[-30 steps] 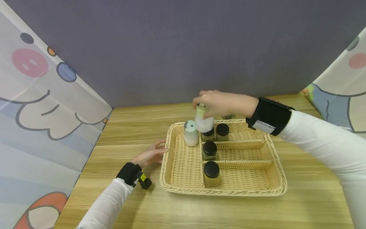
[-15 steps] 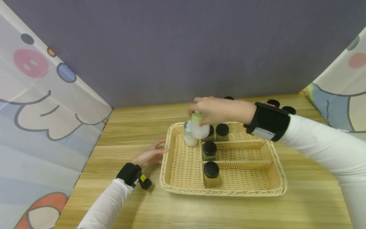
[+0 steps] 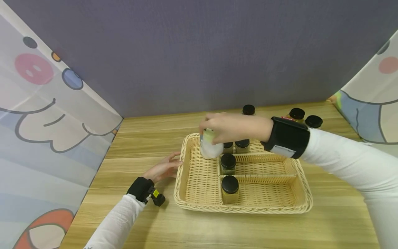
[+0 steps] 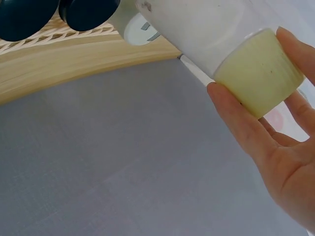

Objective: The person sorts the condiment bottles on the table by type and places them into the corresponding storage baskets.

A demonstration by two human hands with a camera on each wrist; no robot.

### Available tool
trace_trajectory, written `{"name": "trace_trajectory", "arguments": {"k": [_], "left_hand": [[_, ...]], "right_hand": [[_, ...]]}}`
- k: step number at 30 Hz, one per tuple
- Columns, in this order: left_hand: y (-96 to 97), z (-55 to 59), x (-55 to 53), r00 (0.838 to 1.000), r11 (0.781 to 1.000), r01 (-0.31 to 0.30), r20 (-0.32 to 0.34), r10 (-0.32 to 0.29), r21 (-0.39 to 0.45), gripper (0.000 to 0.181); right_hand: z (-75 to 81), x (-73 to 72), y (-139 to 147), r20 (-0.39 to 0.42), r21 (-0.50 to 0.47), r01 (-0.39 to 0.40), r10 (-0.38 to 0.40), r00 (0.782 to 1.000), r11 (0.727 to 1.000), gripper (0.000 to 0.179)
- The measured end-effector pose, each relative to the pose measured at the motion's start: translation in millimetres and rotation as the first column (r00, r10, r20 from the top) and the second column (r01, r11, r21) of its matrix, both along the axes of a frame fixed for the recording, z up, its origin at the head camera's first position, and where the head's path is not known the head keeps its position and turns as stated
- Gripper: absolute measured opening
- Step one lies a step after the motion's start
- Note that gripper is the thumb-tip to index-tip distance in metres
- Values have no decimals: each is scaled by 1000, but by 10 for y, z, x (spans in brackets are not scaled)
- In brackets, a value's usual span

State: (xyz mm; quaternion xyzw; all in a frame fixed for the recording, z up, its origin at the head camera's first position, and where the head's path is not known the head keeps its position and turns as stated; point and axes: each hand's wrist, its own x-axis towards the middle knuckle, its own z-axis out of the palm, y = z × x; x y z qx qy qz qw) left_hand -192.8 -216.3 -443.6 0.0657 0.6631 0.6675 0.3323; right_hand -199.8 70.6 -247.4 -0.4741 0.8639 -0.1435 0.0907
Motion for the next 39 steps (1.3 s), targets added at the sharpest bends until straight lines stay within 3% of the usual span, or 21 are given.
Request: {"name": "trace_trajectory", "arguments": {"k": [16, 28, 39], "left_hand": [[1, -9, -4, 1000, 1000, 3, -2, -3, -13, 54], [-6, 12, 12, 1000, 1000, 2, -7, -2, -4, 54], [-2, 16, 24, 1000, 1000, -7, 1, 7, -7, 54]], "right_hand": [[-84, 93, -79, 18, 10, -24, 24, 1000, 1000, 36], [-265, 101, -133, -35, -13, -112, 112, 993, 994, 33], [-432, 115, -188, -42, -3, -123, 122, 992, 992, 35]]}}
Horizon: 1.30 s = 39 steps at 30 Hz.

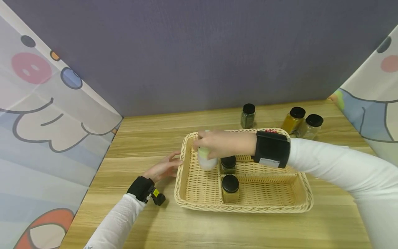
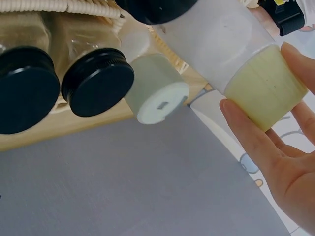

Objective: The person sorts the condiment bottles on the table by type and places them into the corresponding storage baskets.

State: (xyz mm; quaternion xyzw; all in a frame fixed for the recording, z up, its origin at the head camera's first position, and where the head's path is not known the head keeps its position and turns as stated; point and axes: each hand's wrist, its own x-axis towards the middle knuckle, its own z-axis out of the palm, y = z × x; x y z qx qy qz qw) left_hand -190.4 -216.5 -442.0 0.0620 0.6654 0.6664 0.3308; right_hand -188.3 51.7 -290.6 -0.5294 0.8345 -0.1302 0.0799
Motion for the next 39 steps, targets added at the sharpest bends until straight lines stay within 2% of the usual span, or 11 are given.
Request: {"name": "trace_trajectory", "arguments": {"k": [9, 20, 32, 39], "left_hand": [[10, 17, -2, 1000, 1000, 7, -5, -7, 0, 54], [12, -3, 1, 1000, 1000, 6, -14, -6, -6, 50], [12, -13, 6, 1000, 1000, -11, -5, 11, -1, 52], [6, -3, 12, 1000, 1000, 1, -7, -1, 1, 53]], "right_hand": [[-93, 2, -15, -14, 5, 7, -7, 1000, 1000, 33], [-236, -4, -47, 31, 47, 38, -39, 999, 998, 34], [-361, -9, -57, 31, 42, 35, -37, 999, 998, 31], [-417, -14, -76, 8, 58, 34, -35, 999, 998, 31]]}}
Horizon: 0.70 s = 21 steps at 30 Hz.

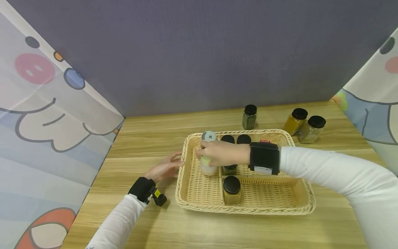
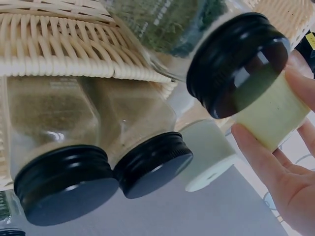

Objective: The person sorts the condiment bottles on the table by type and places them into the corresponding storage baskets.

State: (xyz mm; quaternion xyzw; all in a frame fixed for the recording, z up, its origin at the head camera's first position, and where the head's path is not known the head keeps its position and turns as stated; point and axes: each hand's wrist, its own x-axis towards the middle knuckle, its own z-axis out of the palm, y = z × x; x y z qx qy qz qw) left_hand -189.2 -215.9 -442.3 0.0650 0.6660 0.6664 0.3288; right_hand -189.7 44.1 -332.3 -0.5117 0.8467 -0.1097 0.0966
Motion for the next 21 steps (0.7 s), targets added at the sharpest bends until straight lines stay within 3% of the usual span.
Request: {"name": "trace_trajectory", "arguments": {"k": [21], "left_hand": [[0, 0, -3, 1000, 1000, -8, 4, 7, 6, 55]], "right_hand": [[-124, -3, 11, -43, 46, 0, 2, 999, 999, 34]]}}
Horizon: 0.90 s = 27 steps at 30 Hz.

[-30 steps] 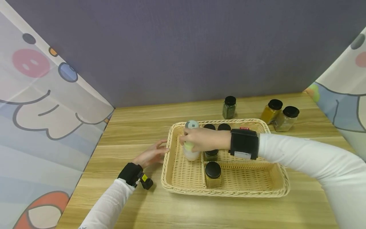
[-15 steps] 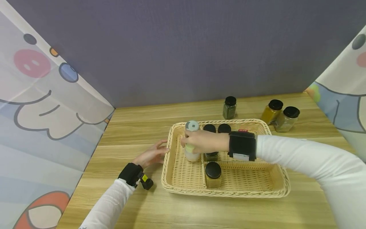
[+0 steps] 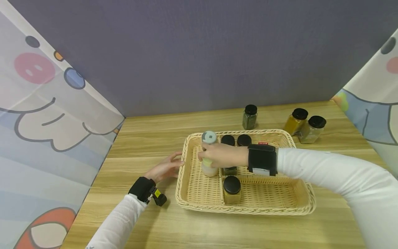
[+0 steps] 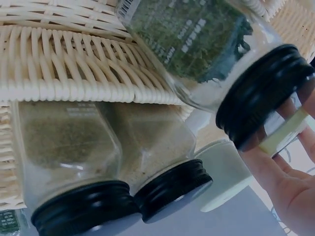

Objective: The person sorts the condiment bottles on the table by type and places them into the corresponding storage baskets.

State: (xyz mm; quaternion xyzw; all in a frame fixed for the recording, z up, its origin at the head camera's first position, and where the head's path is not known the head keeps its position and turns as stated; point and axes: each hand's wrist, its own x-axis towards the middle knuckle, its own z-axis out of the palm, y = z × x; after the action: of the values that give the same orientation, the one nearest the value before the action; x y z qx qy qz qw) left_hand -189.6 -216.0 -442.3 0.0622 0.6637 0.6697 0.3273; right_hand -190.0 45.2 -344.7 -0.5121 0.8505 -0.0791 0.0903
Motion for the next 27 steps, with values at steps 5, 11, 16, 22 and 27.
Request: {"name": "trace_trajectory", "arguments": {"k": [5, 11, 16, 22, 27], "left_hand": [[0, 6, -4, 1000, 1000, 1, 2, -1, 2, 57], [4, 15, -4, 1000, 1000, -5, 11, 5, -7, 57], [7, 7, -4, 1000, 1000, -3, 8, 3, -1, 56], [6, -5, -2, 1000, 1000, -12, 3, 12, 4, 54], [6, 1, -1, 1000, 1000, -13, 2, 13, 3, 54]], "right_hand": [[-20, -5, 6, -6, -10, -7, 6, 1000, 1000, 35], [-31, -9, 2, -12, -26, -14, 14, 1000, 1000, 35], [-60, -19, -5, -25, -17, -19, 19, 999, 1000, 36], [-79, -24, -11, -37, -7, -28, 27, 999, 1000, 35], [-74, -28, -16, -28, 2, -22, 22, 999, 1000, 35]]}}
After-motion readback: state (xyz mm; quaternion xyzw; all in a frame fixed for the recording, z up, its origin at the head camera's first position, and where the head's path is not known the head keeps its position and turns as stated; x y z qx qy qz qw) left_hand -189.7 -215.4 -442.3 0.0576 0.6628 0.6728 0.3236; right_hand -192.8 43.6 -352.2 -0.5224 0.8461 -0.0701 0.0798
